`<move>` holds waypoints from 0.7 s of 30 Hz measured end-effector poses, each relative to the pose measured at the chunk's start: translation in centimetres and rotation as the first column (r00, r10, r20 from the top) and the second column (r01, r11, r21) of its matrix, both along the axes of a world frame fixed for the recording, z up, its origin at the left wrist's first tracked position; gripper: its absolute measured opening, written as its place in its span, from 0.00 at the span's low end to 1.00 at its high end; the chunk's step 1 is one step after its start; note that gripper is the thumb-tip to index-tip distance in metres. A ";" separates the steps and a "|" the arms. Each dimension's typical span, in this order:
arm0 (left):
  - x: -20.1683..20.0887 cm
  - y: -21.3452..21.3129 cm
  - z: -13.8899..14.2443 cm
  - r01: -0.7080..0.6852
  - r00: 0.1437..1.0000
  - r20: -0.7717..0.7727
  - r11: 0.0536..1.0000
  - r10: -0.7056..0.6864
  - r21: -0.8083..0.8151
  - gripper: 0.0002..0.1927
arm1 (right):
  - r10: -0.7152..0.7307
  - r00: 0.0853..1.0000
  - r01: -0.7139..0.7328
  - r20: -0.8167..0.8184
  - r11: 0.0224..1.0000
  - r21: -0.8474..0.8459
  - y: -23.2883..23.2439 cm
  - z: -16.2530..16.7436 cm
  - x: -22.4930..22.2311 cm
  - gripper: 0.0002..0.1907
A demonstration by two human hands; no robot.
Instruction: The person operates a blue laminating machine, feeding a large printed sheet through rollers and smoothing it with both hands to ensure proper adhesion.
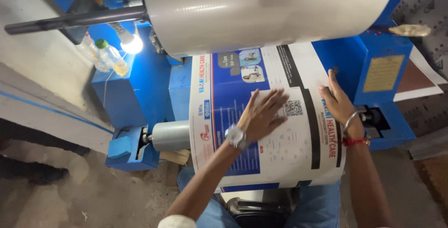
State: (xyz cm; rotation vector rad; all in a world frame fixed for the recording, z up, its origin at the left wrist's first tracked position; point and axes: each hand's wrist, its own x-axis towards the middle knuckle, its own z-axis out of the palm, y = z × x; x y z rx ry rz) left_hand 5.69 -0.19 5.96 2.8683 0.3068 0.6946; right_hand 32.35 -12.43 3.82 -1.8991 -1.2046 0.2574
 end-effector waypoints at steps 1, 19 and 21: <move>1.4 1.1 0.4 0.025 0.996 -0.083 1.000 -0.026 -0.014 0.32 | -0.010 0.998 0.011 -0.070 1.000 0.012 -0.8 0.1 -1.0 0.38; -6.9 23.5 -2.2 -0.369 0.916 -0.286 0.873 0.283 -0.319 0.29 | -0.127 0.974 0.069 0.190 0.956 0.285 -10.5 -5.7 -8.7 0.31; -7.7 21.5 -3.0 -0.447 0.871 -0.321 0.869 0.371 -0.211 0.30 | -0.253 0.851 0.120 0.459 0.946 0.300 -11.6 -6.3 -9.9 0.28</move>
